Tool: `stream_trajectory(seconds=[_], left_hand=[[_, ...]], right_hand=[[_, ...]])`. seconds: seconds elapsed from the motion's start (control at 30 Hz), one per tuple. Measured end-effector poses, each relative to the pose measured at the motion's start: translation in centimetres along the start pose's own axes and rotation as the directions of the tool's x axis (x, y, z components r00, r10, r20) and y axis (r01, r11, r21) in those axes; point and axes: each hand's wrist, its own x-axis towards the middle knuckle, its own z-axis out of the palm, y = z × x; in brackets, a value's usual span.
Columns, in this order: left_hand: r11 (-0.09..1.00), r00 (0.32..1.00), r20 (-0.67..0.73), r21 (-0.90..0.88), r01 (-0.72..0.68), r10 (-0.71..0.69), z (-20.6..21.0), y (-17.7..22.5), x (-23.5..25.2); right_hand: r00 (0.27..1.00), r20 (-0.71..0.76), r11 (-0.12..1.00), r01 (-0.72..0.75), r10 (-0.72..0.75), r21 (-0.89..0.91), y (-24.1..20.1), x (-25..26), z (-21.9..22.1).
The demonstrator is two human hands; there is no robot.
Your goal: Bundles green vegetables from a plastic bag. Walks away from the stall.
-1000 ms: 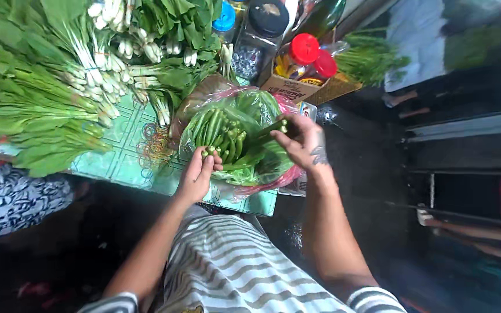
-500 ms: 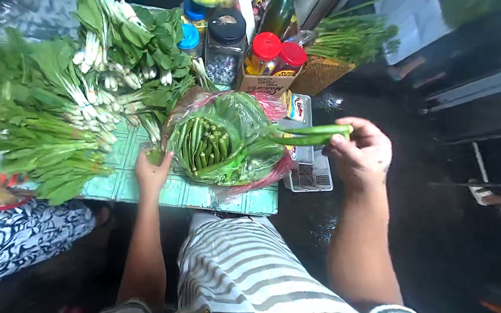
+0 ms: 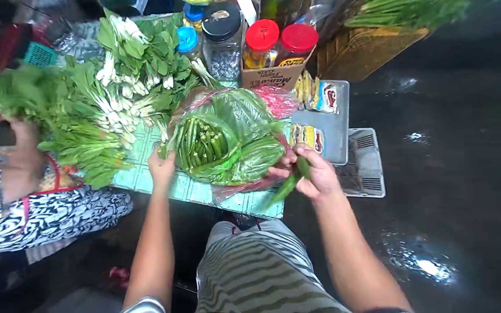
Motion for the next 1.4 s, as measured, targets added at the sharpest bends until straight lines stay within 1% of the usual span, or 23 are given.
stream_trajectory(seconds=[0.1,0.13,0.17,0.2,0.23,0.27,0.3,0.33,0.4,0.47,0.5,0.57,0.67,0.83,0.93,1.0,1.07,1.13,1.17,1.23,1.3,1.37,1.4], left_hand=[[0.984,0.994,0.047,-0.157,-0.086,0.094,-0.6,-2.0,-1.5],[0.978,0.994,0.056,-0.189,-0.085,0.098,-0.7,-2.3,-2.1],[0.975,0.993,0.07,-0.21,-0.077,0.094,-0.7,-2.7,-2.6],[0.972,0.992,0.098,-0.228,-0.061,0.086,-0.7,-3.1,-3.3],[0.965,0.987,0.131,-0.257,-0.058,0.095,-0.6,-3.5,-3.8],[0.952,0.98,0.153,-0.298,-0.075,0.125,-0.6,-3.9,-4.3],[0.932,0.975,0.171,-0.355,-0.074,0.143,-0.6,-4.5,-4.6],[0.904,0.973,0.187,-0.426,-0.047,0.138,-0.5,-5.1,-5.0],[0.808,0.975,0.213,-0.584,0.078,0.06,-0.4,-6.6,-5.3],[0.653,0.971,0.239,-0.732,0.193,-0.019,-0.4,-7.7,-5.3],[0.574,0.965,0.26,-0.786,0.228,-0.028,-0.5,-8.2,-5.3],[0.485,0.953,0.302,-0.839,0.248,0.036,-0.4,-8.9,-5.8],[0.448,0.921,0.331,-0.869,0.211,0.206,0.3,-8.1,-6.6],[0.4,0.911,0.211,-0.915,0.057,0.353,1.8,-5.4,-7.5],[0.374,0.905,0.192,-0.926,0.04,0.38,2.3,-4.7,-7.1],[0.345,0.924,0.229,-0.931,0.117,0.307,2.1,-4.9,-6.6],[0.23,0.939,0.314,-0.933,0.277,0.14,1.4,-5.1,-6.0],[0.074,0.905,0.419,-0.903,0.424,-0.072,0.3,-5.2,-4.8],[0.013,0.879,0.457,-0.886,0.463,-0.139,-0.2,-5.3,-4.0],[-0.042,0.858,0.481,-0.875,0.482,-0.18,-0.9,-5.4,-2.3],[-0.018,0.857,0.488,-0.87,0.492,-0.164,-0.9,-4.9,-1.5],[0.093,0.855,0.493,-0.855,0.511,-0.163,-0.7,-3.6,-1.6],[0.178,0.864,0.479,-0.847,0.501,-0.155,-0.4,-2.7,-1.6]], right_hand=[[0.975,0.181,0.974,-0.093,0.132,-0.208,1.3,1.3,2.8],[0.966,0.184,0.935,-0.111,0.181,-0.337,1.5,2.2,3.6],[0.966,0.15,0.856,-0.109,0.212,-0.505,1.8,3.3,4.3],[0.972,0.102,0.713,-0.084,0.214,-0.696,2.0,4.5,5.2],[0.978,0.065,0.488,-0.042,0.2,-0.872,2.1,6.0,6.2],[0.983,0.032,0.217,-0.008,0.18,-0.976,2.3,7.6,7.2],[0.986,-0.015,-0.025,-0.011,0.166,-1.0,2.6,9.1,8.4],[0.983,-0.077,-0.216,-0.039,0.166,-0.976,3.2,10.5,9.4],[0.961,-0.22,-0.466,-0.118,0.171,-0.877,4.8,12.8,10.7],[0.933,-0.316,-0.566,-0.167,0.175,-0.807,6.2,14.0,11.1],[0.925,-0.338,-0.577,-0.181,0.177,-0.796,6.7,14.3,11.2],[0.921,-0.346,-0.587,-0.183,0.178,-0.788,7.6,14.4,11.0],[0.928,-0.333,-0.544,-0.194,0.168,-0.816,7.8,14.7,10.6],[0.934,-0.345,-0.273,-0.309,0.095,-0.911,7.2,13.9,10.4],[0.939,-0.34,-0.164,-0.328,0.046,-0.93,7.2,13.7,10.4],[0.934,-0.356,-0.185,-0.346,0.025,-0.92,7.6,13.7,11.1],[0.935,-0.355,-0.227,-0.345,0.007,-0.911,7.9,13.5,11.8],[0.956,-0.293,-0.242,-0.283,0.004,-0.928,7.9,13.3,12.0],[0.969,-0.246,-0.253,-0.238,-0.001,-0.938,8.0,13.3,11.8],[0.986,-0.166,-0.277,-0.157,0.007,-0.948,8.1,13.5,11.5],[0.986,-0.15,-0.263,-0.126,0.075,-0.957,7.7,14.1,11.1],[0.969,-0.208,-0.229,-0.175,0.13,-0.957,6.3,14.0,11.7],[0.967,-0.228,-0.205,-0.202,0.114,-0.958,5.3,14.0,11.7]])
